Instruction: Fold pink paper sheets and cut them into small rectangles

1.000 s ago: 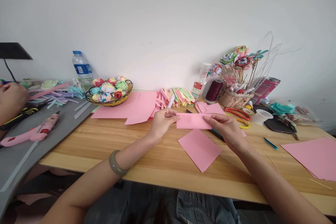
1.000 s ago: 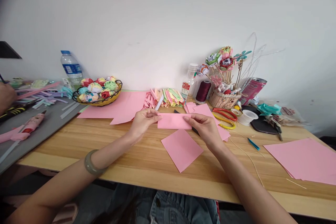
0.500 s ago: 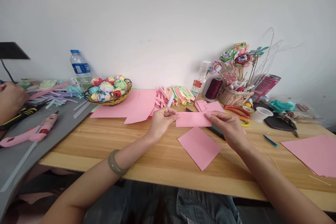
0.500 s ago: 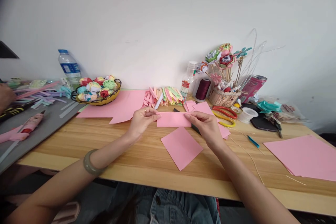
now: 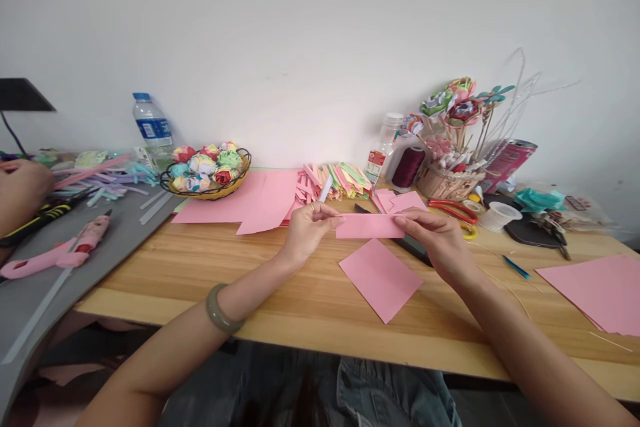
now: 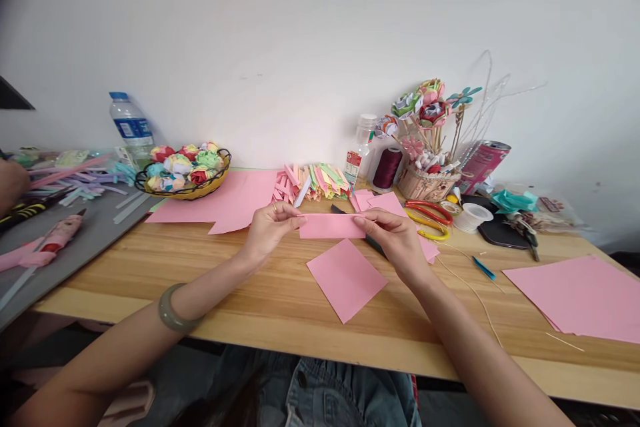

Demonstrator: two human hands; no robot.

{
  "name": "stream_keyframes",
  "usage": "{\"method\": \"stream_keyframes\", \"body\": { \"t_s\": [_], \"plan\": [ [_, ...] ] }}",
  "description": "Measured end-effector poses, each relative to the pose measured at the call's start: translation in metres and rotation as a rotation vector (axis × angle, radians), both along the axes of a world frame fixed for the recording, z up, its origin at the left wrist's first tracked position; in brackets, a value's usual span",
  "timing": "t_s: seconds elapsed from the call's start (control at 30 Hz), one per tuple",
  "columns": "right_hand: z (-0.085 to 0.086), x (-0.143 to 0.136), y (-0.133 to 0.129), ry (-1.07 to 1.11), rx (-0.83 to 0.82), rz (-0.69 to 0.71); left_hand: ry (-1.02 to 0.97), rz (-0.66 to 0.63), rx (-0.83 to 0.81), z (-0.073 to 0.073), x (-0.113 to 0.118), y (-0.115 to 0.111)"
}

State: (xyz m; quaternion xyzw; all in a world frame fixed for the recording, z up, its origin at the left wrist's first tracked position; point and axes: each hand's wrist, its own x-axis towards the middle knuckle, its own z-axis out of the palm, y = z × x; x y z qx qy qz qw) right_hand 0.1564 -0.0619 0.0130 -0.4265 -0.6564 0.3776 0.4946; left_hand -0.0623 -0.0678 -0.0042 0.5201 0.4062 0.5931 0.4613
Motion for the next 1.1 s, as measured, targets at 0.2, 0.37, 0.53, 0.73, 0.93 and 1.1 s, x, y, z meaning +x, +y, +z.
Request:
{"method": "stream_keyframes", "body": {
  "t_s": [0.2,0.37,0.53,0.73,0.93,1.1],
  "plan": [
    [0.002,0.002,-0.001,-0.017,0.014,0.005,0.014,-0.012,-0.024,0.002,-0.002,-0.002],
    [0.0,0.004,-0.001,-0.024,0.022,0.01,-0.013,-0.023,-0.044,0.003,-0.002,-0.002],
    [0.0,0.005,-0.001,-0.037,0.063,0.026,-0.008,-0.025,-0.023,0.006,-0.001,-0.002],
    [0.001,0.008,0.0,-0.129,0.135,0.136,0.147,-0.144,0.147,0.009,-0.015,-0.004],
    [-0.012,0.011,-0.004,-0.65,0.606,0.394,0.58,-0.33,0.401,-0.006,-0.044,-0.01],
    [-0.022,0.005,0.0,-1.067,0.916,0.529,0.966,-0.438,0.571,-0.026,-0.053,-0.006]
  ]
}}
